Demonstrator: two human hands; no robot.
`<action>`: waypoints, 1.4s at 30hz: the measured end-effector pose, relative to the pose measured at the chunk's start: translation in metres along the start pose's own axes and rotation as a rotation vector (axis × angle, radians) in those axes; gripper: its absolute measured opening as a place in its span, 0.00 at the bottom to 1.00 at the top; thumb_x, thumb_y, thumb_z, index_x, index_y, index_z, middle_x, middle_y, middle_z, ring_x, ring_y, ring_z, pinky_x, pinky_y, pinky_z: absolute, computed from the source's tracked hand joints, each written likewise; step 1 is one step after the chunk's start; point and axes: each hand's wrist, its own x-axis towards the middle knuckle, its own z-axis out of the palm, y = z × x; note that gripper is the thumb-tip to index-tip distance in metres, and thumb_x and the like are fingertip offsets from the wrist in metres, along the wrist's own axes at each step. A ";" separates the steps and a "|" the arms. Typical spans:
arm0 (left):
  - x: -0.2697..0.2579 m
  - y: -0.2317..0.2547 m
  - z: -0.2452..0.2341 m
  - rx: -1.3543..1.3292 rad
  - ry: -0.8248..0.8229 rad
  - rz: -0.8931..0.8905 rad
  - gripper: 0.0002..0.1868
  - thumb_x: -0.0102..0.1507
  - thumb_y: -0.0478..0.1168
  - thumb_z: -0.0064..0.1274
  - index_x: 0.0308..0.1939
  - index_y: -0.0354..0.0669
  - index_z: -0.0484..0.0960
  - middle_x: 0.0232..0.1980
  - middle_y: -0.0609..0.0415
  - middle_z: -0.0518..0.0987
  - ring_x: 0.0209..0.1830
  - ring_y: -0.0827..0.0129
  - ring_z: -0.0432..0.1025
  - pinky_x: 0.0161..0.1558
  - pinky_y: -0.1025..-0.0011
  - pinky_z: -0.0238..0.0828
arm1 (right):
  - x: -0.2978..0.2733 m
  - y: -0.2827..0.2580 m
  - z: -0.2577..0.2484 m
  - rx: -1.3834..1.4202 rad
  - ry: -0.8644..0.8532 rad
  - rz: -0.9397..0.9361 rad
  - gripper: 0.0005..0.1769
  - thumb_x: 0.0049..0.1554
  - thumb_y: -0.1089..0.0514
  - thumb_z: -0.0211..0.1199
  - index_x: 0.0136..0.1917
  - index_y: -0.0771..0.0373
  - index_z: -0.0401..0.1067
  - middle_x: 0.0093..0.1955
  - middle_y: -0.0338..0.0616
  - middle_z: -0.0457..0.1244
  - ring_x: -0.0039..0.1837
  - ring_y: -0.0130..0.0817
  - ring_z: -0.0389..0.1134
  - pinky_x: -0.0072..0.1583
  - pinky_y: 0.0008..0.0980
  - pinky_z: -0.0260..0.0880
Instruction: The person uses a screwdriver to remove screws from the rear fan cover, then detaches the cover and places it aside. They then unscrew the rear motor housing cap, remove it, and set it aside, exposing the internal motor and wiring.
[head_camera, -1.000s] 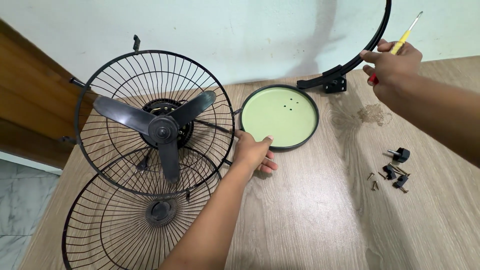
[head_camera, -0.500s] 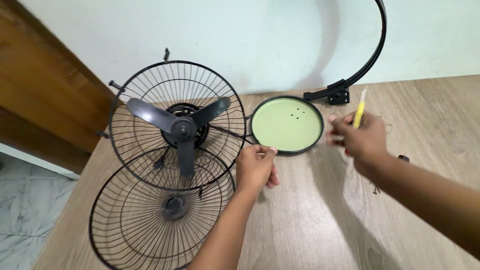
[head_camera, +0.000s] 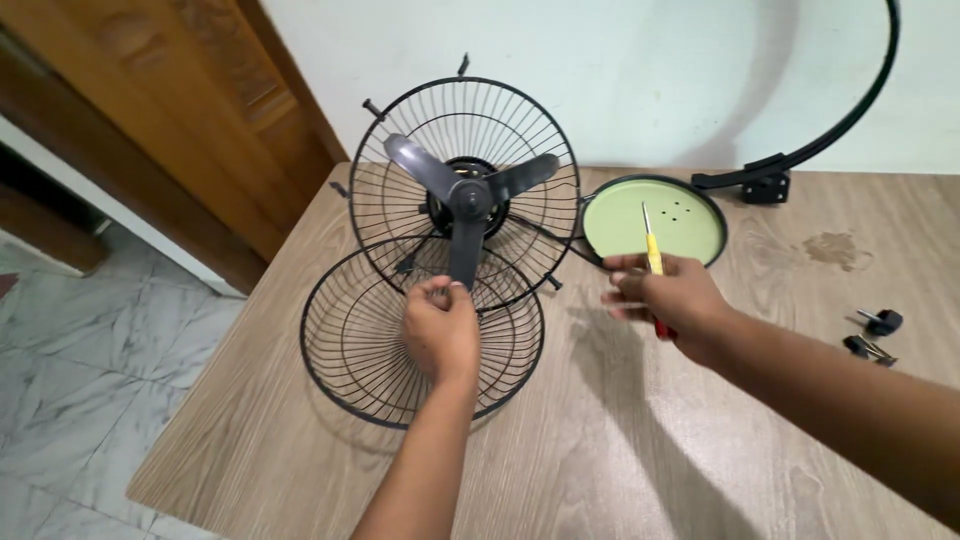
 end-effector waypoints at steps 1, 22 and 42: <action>0.008 -0.002 -0.004 -0.012 0.033 -0.001 0.17 0.58 0.43 0.59 0.49 0.42 0.81 0.37 0.48 0.84 0.38 0.58 0.78 0.45 0.60 0.72 | 0.007 -0.004 0.004 0.046 -0.009 -0.024 0.23 0.55 0.63 0.63 0.64 0.68 0.74 0.57 0.51 0.70 0.51 0.33 0.75 0.49 0.29 0.75; 0.124 -0.031 -0.001 -0.653 -0.420 -0.399 0.42 0.60 0.16 0.30 0.71 0.62 0.60 0.58 0.44 0.79 0.41 0.63 0.77 0.39 0.65 0.78 | 0.117 -0.115 0.047 -0.379 -0.054 -0.052 0.18 0.63 0.65 0.54 0.65 0.56 0.71 0.57 0.42 0.70 0.53 0.38 0.72 0.51 0.43 0.75; 0.105 0.056 -0.051 -0.650 -0.534 -0.030 0.44 0.57 0.16 0.32 0.72 0.61 0.60 0.52 0.43 0.80 0.38 0.65 0.78 0.35 0.69 0.78 | 0.042 -0.149 0.007 -0.287 0.066 -0.197 0.27 0.59 0.69 0.56 0.72 0.59 0.64 0.61 0.49 0.69 0.59 0.41 0.74 0.55 0.42 0.77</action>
